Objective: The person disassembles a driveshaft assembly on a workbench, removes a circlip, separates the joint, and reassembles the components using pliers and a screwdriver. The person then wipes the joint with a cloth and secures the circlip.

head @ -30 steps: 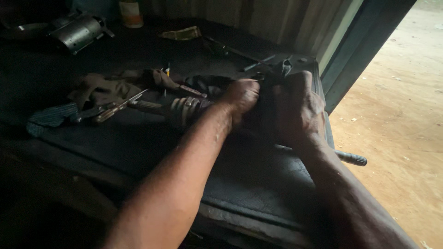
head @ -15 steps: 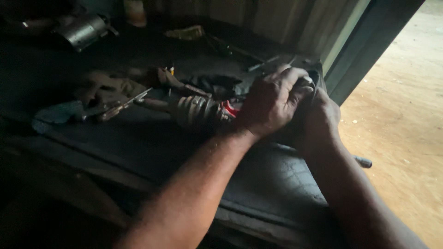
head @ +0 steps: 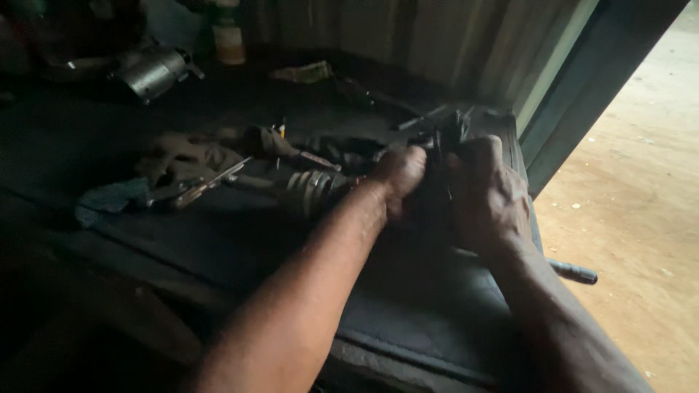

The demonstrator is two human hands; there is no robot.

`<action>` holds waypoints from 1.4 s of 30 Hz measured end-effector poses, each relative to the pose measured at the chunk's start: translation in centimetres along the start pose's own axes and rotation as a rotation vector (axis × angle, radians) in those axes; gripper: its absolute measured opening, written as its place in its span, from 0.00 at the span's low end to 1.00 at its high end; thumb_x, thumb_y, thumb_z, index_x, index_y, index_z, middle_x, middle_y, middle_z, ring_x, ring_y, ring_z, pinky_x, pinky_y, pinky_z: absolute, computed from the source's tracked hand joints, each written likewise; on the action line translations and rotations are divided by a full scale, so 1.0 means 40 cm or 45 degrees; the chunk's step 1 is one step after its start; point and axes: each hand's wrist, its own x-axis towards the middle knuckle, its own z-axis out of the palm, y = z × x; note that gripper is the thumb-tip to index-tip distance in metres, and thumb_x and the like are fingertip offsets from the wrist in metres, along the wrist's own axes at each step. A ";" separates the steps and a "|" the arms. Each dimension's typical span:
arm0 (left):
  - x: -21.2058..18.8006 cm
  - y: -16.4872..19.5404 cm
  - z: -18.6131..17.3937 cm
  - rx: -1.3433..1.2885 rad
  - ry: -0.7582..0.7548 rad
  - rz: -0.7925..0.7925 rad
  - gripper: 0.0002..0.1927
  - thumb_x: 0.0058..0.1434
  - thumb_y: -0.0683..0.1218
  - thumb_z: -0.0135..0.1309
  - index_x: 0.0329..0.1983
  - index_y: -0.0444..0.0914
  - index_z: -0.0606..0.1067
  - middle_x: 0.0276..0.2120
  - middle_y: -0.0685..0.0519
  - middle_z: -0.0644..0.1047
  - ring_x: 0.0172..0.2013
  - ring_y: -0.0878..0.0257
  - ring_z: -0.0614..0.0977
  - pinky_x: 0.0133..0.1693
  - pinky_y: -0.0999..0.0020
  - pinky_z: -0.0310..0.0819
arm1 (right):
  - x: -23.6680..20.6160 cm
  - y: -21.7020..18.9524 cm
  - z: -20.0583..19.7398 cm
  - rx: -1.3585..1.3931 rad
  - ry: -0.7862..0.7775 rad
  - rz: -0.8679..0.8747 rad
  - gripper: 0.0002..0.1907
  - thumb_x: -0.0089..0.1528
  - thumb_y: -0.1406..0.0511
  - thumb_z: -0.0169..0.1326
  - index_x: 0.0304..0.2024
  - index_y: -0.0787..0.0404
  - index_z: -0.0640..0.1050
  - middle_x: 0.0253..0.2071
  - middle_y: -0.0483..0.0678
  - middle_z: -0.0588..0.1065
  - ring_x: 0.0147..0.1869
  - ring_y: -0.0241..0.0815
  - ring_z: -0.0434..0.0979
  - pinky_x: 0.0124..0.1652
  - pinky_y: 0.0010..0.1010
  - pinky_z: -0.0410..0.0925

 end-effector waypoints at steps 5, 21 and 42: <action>-0.039 0.031 0.014 -0.169 -0.117 0.038 0.06 0.59 0.40 0.44 0.37 0.35 0.72 0.26 0.49 0.70 0.25 0.56 0.74 0.28 0.52 0.72 | 0.005 0.023 0.025 -0.172 0.293 -0.313 0.12 0.69 0.60 0.52 0.49 0.59 0.69 0.44 0.62 0.75 0.48 0.66 0.75 0.44 0.54 0.66; -0.213 0.157 0.063 0.438 0.294 1.045 0.14 0.66 0.51 0.55 0.46 0.36 0.79 0.38 0.43 0.83 0.41 0.48 0.85 0.43 0.61 0.78 | 0.044 0.061 -0.008 1.573 0.113 0.968 0.12 0.66 0.62 0.49 0.43 0.53 0.83 0.33 0.44 0.77 0.31 0.37 0.75 0.27 0.30 0.69; -0.198 0.159 -0.010 -0.045 -0.117 0.535 0.09 0.65 0.46 0.56 0.37 0.34 0.81 0.30 0.54 0.82 0.33 0.68 0.81 0.42 0.72 0.74 | 0.034 0.041 -0.056 0.706 -0.483 0.566 0.14 0.54 0.71 0.56 0.42 0.65 0.83 0.37 0.52 0.82 0.41 0.43 0.81 0.42 0.34 0.72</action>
